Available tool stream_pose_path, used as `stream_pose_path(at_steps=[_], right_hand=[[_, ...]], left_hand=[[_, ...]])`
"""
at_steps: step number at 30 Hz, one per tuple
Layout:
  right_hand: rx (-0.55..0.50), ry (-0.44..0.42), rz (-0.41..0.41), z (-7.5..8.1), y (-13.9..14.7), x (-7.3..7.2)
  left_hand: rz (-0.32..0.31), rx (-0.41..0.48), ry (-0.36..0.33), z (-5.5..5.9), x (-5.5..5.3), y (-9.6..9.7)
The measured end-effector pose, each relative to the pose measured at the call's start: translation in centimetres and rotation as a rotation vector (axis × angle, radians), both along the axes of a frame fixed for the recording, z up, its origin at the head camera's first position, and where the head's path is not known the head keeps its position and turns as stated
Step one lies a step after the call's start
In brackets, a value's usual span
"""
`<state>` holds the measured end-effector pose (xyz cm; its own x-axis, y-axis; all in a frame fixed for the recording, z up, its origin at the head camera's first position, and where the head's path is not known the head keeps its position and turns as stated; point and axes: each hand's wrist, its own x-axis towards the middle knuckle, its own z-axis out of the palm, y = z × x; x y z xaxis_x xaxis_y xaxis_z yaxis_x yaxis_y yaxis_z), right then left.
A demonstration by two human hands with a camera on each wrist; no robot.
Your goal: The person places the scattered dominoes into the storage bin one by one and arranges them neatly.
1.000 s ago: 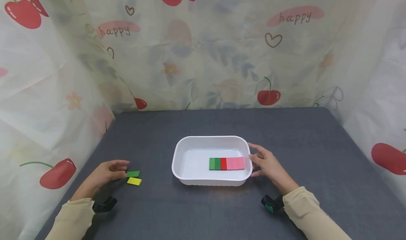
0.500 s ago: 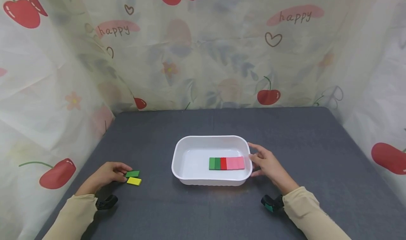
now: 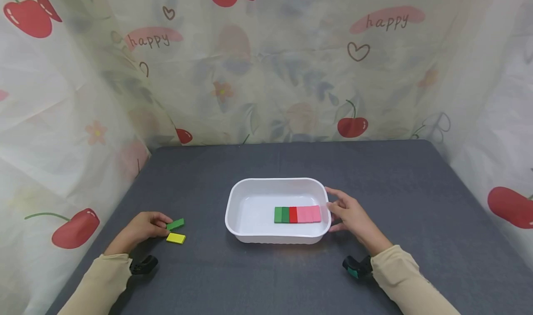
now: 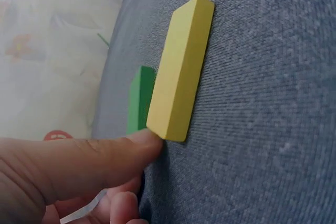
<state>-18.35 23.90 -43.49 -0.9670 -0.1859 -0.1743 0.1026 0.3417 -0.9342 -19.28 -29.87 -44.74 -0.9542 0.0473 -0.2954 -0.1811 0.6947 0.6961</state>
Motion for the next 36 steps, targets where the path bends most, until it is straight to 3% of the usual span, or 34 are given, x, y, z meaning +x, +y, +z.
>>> stream_pose_path(at_steps=[5, 20, 29, 36], right_hand=[[-0.002, -0.002, -0.001, 0.05, -0.02, 0.04], [-0.006, 0.001, -0.010, 0.08, -0.08, 0.07], [0.006, 0.004, -0.016, 0.21, -0.15, 0.08], [0.000, -0.001, -0.011, 0.17, -0.07, 0.05]], left_hand=[[0.068, -0.022, -0.005, -0.08, -0.14, 0.50], [0.092, -0.018, -0.040, 0.32, 0.30, 0.30], [0.049, -0.008, -0.033, 0.76, 0.50, 0.38], [-0.015, -0.004, -0.024, 0.59, -0.13, 0.36]])
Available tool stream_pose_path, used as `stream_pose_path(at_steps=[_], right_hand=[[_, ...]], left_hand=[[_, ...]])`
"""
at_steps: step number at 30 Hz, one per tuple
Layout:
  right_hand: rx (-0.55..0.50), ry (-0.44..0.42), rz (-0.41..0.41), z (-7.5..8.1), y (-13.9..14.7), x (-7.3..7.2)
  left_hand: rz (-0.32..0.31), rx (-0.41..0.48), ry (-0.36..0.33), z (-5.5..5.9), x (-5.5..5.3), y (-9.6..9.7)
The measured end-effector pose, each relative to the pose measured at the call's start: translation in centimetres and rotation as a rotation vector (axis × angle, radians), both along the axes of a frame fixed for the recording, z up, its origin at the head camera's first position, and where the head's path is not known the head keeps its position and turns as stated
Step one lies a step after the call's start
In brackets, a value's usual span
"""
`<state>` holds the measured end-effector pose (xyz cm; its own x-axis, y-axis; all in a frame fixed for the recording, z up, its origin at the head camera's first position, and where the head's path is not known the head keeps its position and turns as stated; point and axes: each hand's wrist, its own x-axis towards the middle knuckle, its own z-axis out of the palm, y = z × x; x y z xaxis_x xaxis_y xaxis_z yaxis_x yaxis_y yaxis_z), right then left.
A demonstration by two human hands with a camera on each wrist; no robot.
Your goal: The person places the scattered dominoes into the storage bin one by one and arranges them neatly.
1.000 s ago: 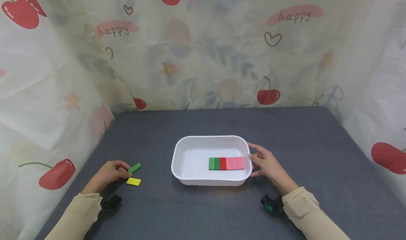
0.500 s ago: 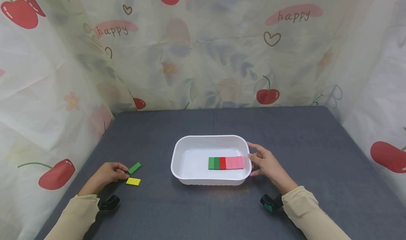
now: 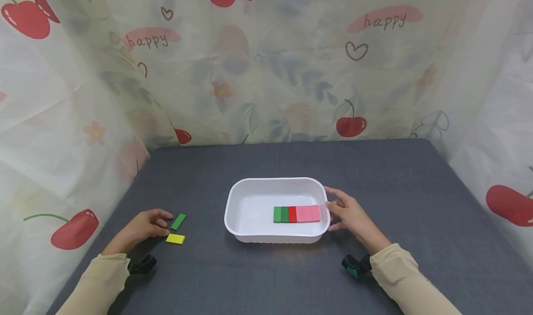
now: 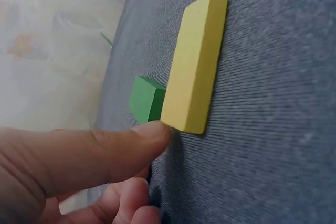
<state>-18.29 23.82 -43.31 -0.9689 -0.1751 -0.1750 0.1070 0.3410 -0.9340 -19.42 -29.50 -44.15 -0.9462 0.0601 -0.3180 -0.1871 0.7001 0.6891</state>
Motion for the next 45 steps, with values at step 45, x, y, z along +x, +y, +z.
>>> stream_pose_path(at_steps=[45], right_hand=[[0.002, 0.004, -0.014, 0.1, -0.1, 0.2]], left_hand=[[-0.123, 0.025, 0.120, 3.8, -3.0, 4.8]])
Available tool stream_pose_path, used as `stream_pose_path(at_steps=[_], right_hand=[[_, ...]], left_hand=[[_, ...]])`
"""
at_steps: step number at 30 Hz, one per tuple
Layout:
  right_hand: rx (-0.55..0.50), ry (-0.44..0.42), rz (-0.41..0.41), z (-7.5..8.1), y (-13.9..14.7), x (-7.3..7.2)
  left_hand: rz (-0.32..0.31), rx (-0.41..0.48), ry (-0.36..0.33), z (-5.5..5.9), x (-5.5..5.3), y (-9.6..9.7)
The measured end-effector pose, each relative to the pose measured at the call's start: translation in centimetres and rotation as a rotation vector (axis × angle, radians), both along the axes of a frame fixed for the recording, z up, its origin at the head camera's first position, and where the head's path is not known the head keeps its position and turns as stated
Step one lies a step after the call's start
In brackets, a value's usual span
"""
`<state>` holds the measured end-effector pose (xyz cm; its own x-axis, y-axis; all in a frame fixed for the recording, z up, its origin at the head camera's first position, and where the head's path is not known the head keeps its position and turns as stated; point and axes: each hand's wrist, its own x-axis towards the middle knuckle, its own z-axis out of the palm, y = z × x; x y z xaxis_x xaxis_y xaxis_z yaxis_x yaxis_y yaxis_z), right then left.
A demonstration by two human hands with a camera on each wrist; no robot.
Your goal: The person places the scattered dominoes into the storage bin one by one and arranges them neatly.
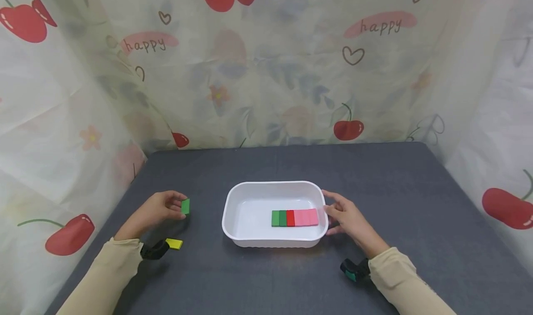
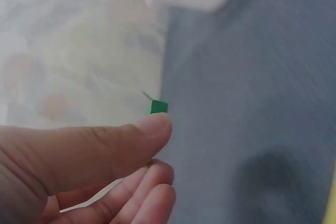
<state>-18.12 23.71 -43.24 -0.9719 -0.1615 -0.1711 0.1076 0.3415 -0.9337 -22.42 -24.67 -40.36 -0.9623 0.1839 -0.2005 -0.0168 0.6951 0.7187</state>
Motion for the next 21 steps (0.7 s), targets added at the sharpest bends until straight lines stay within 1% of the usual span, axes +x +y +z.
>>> stream_pose_path(at_steps=[2, 6, 9, 10, 13, 16, 19, 21], right_hand=[[0.001, 0.003, 0.002, 0.0, 0.0, 0.0], [-0.002, 0.003, 0.001, 0.0, 0.0, 0.0], [0.000, -0.001, -0.001, 0.0, -0.1, 0.0], [0.002, -0.002, -0.002, 0.0, -0.1, 0.0], [0.006, -0.005, -0.003, -0.1, -0.1, 0.0], [0.008, -0.004, -0.003, -0.1, -0.1, 0.0], [0.006, -0.001, 0.000, -0.1, -0.1, 0.0], [0.005, 0.001, 0.002, 0.0, -0.1, 0.0]], left_hand=[[-0.008, 0.010, 0.039, 0.8, -0.1, 1.0], [0.011, 0.060, 0.090, 2.3, -0.1, 3.2], [0.051, 0.126, 0.095, 2.9, -0.1, 5.0], [0.049, 0.148, 0.099, 3.1, 0.0, 5.6], [0.053, 0.227, 0.094, 3.2, 0.1, 7.5], [0.037, 0.300, 0.082, 3.0, 0.3, 9.3], [0.028, 0.352, 0.065, 2.6, 0.6, 11.0], [0.015, 0.362, 0.068, 2.3, 0.7, 11.9]])
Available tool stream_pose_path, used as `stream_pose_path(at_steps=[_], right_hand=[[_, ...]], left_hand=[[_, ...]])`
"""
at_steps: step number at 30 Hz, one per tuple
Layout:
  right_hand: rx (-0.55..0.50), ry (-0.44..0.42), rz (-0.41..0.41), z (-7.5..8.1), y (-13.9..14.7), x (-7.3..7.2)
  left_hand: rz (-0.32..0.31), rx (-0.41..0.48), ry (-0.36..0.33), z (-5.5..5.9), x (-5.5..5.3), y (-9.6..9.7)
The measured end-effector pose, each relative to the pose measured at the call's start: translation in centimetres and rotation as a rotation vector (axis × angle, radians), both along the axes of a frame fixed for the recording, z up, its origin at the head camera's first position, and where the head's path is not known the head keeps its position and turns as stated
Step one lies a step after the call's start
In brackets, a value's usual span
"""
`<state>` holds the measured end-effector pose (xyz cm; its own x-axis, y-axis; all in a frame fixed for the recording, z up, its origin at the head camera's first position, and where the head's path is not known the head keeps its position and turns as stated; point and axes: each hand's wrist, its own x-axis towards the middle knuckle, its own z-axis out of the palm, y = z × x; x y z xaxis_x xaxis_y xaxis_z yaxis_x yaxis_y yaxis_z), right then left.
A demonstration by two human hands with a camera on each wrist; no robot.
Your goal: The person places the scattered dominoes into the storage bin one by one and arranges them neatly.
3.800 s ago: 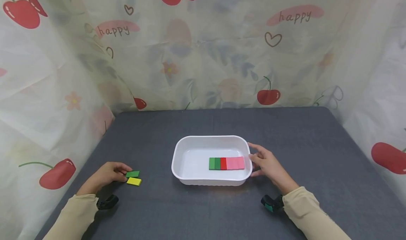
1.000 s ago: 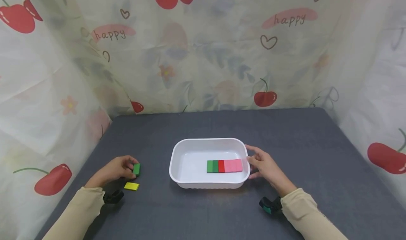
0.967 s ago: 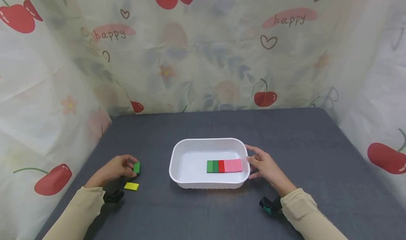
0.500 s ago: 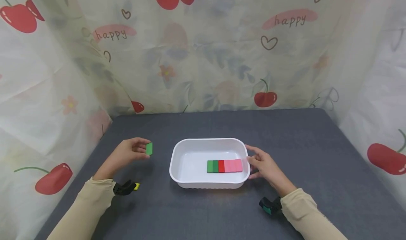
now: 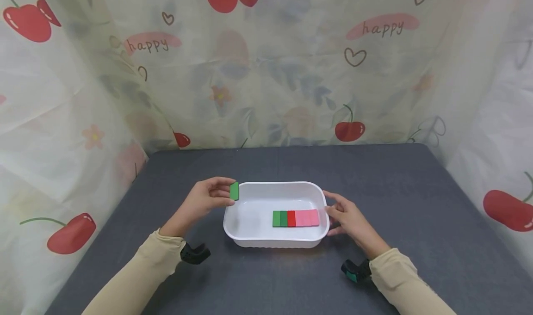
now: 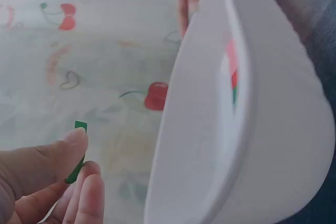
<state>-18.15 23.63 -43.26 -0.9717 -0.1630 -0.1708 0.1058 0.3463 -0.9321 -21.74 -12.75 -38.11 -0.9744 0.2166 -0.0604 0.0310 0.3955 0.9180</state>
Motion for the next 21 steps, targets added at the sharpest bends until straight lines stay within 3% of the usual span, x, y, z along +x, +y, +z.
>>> stream_pose_path(at_steps=[9, 15, 21], right_hand=[[-0.018, 0.010, 0.005, -0.1, 0.1, 0.0], [-0.024, 0.015, 0.006, -0.2, 0.2, 0.0], [-0.015, -0.009, 0.002, -0.3, 0.1, 0.0]], left_hand=[[-0.082, -0.107, 0.020, -1.8, -0.2, 3.6], [-0.177, -0.142, 0.047, -2.9, -0.8, 5.1], [-0.219, -0.198, 0.033, -3.7, -1.6, 6.2]])
